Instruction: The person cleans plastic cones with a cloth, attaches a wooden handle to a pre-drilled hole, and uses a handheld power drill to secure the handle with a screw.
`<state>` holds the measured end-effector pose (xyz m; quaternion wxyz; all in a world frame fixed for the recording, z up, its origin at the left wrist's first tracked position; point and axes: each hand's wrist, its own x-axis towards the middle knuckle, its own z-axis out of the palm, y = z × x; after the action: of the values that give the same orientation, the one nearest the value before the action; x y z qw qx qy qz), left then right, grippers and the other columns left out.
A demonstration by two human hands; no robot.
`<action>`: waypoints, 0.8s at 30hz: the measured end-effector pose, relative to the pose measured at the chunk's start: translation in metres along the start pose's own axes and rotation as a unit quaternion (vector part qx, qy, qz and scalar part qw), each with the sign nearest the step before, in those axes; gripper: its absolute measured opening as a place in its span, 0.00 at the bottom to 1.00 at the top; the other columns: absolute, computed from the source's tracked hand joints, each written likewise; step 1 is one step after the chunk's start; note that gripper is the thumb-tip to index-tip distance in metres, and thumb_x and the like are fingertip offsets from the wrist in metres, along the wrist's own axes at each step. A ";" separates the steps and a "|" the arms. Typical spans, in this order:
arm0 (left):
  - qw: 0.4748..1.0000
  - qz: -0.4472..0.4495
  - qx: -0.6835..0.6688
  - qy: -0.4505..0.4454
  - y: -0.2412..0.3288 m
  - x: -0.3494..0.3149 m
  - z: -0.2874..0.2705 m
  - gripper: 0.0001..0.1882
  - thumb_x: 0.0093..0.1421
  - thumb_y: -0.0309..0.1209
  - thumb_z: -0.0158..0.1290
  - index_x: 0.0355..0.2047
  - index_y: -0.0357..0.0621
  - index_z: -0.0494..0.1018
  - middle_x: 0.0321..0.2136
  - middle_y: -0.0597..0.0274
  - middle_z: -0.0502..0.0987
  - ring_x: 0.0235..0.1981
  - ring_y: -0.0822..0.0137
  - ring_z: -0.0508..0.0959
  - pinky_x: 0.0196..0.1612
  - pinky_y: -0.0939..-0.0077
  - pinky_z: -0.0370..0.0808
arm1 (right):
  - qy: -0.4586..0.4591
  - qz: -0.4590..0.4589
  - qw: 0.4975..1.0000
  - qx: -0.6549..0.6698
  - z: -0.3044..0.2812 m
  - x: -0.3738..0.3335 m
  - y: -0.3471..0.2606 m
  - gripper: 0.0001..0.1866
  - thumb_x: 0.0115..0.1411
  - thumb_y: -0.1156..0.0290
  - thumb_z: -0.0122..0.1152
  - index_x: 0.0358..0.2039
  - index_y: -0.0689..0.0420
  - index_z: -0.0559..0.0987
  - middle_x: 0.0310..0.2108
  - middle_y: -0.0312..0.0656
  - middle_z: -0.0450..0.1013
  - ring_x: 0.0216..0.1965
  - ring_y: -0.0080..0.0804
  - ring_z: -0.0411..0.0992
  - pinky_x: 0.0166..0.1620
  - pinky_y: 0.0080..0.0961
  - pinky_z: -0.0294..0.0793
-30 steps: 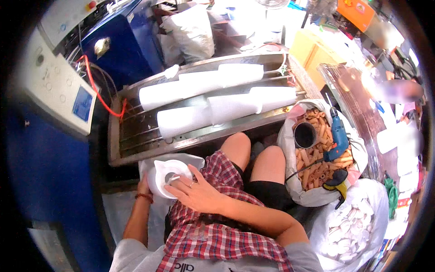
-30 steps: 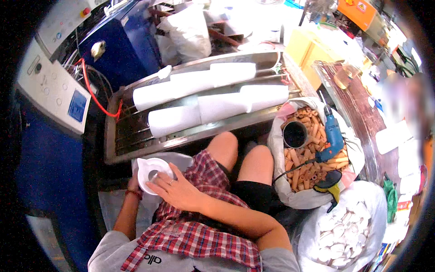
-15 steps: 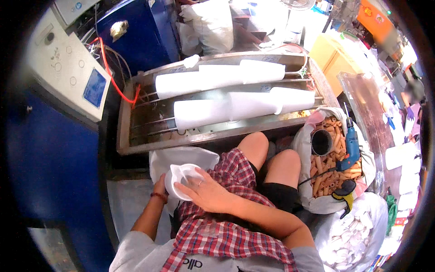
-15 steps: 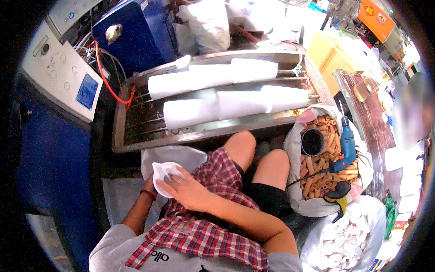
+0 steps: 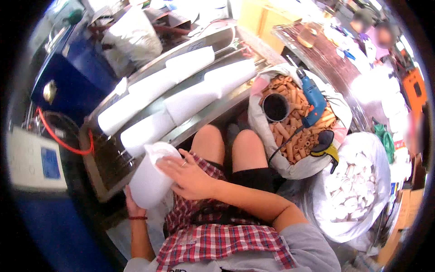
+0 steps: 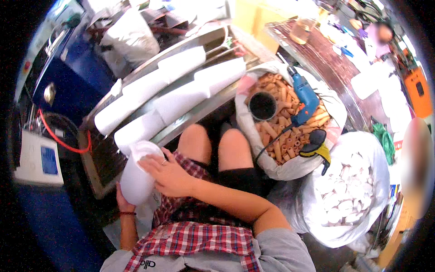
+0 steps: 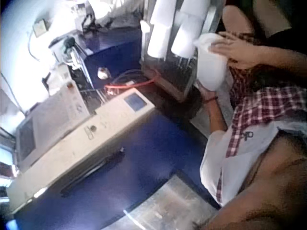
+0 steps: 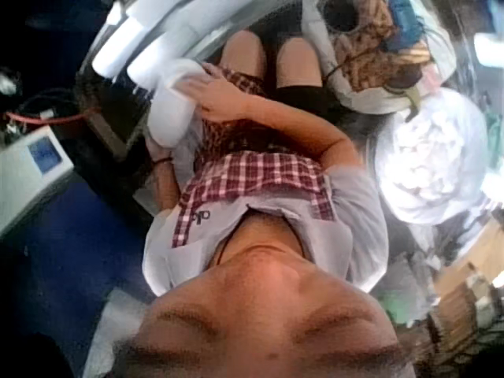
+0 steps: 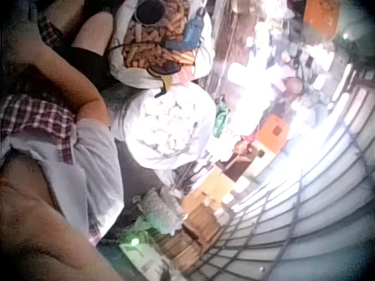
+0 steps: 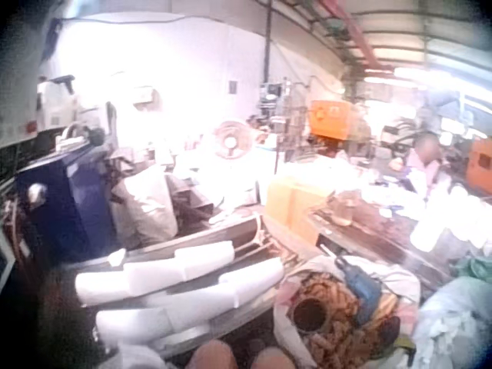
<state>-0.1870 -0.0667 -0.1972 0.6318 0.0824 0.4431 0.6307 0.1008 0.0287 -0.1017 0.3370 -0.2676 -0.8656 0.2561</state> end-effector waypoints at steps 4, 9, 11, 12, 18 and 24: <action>0.993 0.112 0.017 -0.041 0.048 0.050 0.110 0.26 0.66 0.46 0.39 0.56 0.40 0.63 0.54 0.54 0.67 0.54 0.58 0.68 0.57 0.58 0.65 | 0.162 0.155 0.974 -0.024 0.006 -0.018 0.079 0.30 0.49 0.75 0.57 0.54 0.62 0.64 0.50 0.50 0.65 0.54 0.47 0.61 0.59 0.42 0.55; 0.971 0.130 0.026 -0.201 0.030 0.145 0.263 0.25 0.64 0.40 0.46 0.56 0.40 0.60 0.53 0.55 0.68 0.55 0.59 0.67 0.58 0.59 0.63 | 0.323 0.181 0.910 0.186 -0.022 -0.024 0.115 0.17 0.49 0.76 0.57 0.42 0.63 0.74 0.37 0.49 0.70 0.43 0.46 0.67 0.51 0.35 0.64; 0.968 0.088 -0.001 -0.235 -0.006 0.164 0.354 0.26 0.62 0.36 0.49 0.57 0.40 0.58 0.54 0.55 0.66 0.56 0.58 0.66 0.60 0.57 0.61 | 0.279 0.172 0.941 0.085 -0.001 -0.031 0.150 0.16 0.50 0.76 0.56 0.41 0.62 0.74 0.32 0.47 0.70 0.38 0.45 0.68 0.44 0.33 0.67; 0.965 0.056 -0.015 -0.254 -0.024 0.191 0.378 0.24 0.63 0.37 0.47 0.57 0.41 0.60 0.55 0.55 0.65 0.57 0.57 0.64 0.60 0.56 0.58 | 0.167 0.177 0.969 0.050 -0.006 -0.029 0.145 0.17 0.50 0.76 0.56 0.43 0.62 0.73 0.31 0.46 0.70 0.35 0.43 0.69 0.40 0.33 0.67; 0.910 -0.031 -0.026 -0.412 -0.161 0.324 0.521 0.23 0.65 0.38 0.42 0.56 0.36 0.58 0.53 0.54 0.68 0.54 0.55 0.67 0.61 0.53 0.59 | 0.001 0.216 0.909 0.358 0.028 -0.044 0.177 0.19 0.54 0.72 0.54 0.47 0.62 0.70 0.35 0.47 0.70 0.38 0.39 0.69 0.44 0.35 0.66; 0.963 -0.048 0.037 -0.261 -0.218 0.347 0.558 0.07 0.61 0.36 0.51 0.28 0.51 0.70 0.19 0.72 0.69 0.22 0.74 0.69 0.43 0.69 0.70 | 0.147 0.186 0.942 0.238 -0.014 -0.041 0.158 0.17 0.55 0.71 0.56 0.46 0.59 0.71 0.44 0.48 0.70 0.48 0.45 0.66 0.53 0.35 0.62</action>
<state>0.2755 0.4473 -0.1685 0.7514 0.2466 0.2891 0.5394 0.1828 0.1208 -0.2090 0.4606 -0.3706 -0.6552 0.4704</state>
